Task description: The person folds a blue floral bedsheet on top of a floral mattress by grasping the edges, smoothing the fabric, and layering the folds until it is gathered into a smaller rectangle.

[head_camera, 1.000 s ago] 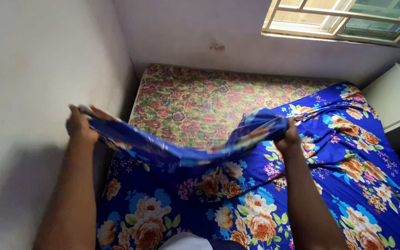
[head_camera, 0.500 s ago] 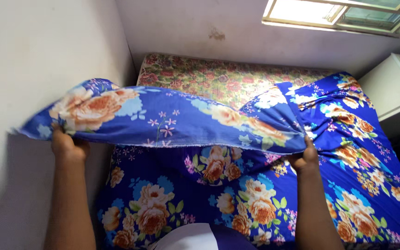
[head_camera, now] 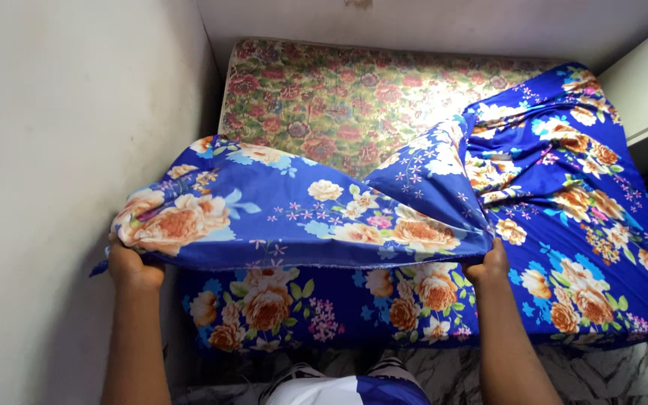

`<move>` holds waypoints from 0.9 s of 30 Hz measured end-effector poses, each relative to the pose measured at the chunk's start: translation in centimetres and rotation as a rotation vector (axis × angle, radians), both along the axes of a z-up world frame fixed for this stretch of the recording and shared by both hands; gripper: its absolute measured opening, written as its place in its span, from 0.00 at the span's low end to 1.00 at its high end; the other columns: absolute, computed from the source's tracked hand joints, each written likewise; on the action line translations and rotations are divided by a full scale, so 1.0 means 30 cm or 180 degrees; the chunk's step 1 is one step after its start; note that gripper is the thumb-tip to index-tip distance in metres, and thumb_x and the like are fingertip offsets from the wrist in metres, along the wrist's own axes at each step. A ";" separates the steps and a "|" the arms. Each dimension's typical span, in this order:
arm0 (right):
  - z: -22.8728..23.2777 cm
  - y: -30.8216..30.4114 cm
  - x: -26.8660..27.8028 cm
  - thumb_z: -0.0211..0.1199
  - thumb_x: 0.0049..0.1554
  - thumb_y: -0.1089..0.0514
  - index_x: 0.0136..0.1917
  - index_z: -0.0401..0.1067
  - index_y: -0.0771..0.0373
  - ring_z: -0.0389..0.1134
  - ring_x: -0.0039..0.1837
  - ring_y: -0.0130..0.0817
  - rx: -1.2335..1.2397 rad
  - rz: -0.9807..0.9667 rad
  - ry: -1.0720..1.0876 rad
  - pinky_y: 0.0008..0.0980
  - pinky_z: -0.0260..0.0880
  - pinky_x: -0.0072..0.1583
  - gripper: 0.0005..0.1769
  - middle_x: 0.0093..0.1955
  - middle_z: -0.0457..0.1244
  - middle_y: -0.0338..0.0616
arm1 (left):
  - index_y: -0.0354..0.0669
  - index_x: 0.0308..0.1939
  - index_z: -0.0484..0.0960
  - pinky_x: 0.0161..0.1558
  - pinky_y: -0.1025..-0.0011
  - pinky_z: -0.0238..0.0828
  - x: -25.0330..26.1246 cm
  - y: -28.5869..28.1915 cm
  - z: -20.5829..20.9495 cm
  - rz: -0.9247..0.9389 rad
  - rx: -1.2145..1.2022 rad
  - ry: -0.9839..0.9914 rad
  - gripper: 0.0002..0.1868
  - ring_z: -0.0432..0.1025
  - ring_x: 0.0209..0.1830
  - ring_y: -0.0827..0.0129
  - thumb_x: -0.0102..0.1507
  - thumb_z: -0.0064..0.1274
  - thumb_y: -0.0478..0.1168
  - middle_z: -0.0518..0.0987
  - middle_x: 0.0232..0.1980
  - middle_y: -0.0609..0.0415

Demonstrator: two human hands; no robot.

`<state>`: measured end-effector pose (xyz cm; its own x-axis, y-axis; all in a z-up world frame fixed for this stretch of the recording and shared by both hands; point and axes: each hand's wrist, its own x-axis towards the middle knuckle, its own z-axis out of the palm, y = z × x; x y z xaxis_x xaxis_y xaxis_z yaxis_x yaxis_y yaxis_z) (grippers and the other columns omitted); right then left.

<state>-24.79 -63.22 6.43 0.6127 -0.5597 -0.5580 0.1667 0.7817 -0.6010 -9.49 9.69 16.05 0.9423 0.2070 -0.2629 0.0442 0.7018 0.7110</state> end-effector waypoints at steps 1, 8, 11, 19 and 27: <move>-0.015 0.014 -0.029 0.39 0.67 0.40 0.66 0.71 0.57 0.73 0.63 0.46 0.0069 -0.0229 0.0172 0.56 0.73 0.64 0.29 0.66 0.69 0.47 | 0.47 0.67 0.74 0.69 0.55 0.70 -0.029 0.012 -0.023 0.0004 0.0007 0.0008 0.28 0.72 0.69 0.59 0.71 0.32 0.57 0.76 0.70 0.52; -0.080 0.029 -0.155 0.52 0.67 0.41 0.67 0.71 0.57 0.73 0.65 0.44 0.0035 -0.0368 0.0432 0.54 0.76 0.65 0.24 0.66 0.69 0.43 | 0.46 0.66 0.76 0.68 0.59 0.72 -0.285 0.129 -0.255 0.0452 0.0019 0.0335 0.25 0.73 0.69 0.61 0.72 0.38 0.54 0.77 0.69 0.52; -0.085 0.011 -0.181 0.51 0.66 0.43 0.67 0.71 0.59 0.73 0.64 0.46 -0.0021 0.0011 0.0119 0.55 0.75 0.64 0.24 0.65 0.69 0.46 | 0.49 0.65 0.75 0.65 0.59 0.74 -0.416 0.157 -0.324 0.0839 0.0050 0.0806 0.24 0.74 0.66 0.62 0.72 0.38 0.55 0.78 0.67 0.54; -0.173 -0.069 -0.337 0.34 0.69 0.51 0.67 0.69 0.67 0.71 0.67 0.49 0.0336 0.0405 -0.0246 0.56 0.69 0.67 0.28 0.67 0.68 0.54 | 0.49 0.67 0.73 0.64 0.54 0.71 -0.772 0.180 -0.569 0.0860 0.0034 0.1345 0.26 0.74 0.64 0.62 0.73 0.34 0.58 0.77 0.67 0.56; -0.166 -0.070 -0.580 0.46 0.68 0.39 0.69 0.69 0.58 0.69 0.67 0.49 -0.0098 0.0780 0.0288 0.57 0.68 0.68 0.28 0.68 0.66 0.48 | 0.45 0.69 0.71 0.68 0.55 0.70 -0.975 0.109 -0.619 0.0704 0.0294 0.1011 0.27 0.73 0.68 0.61 0.74 0.32 0.56 0.75 0.71 0.51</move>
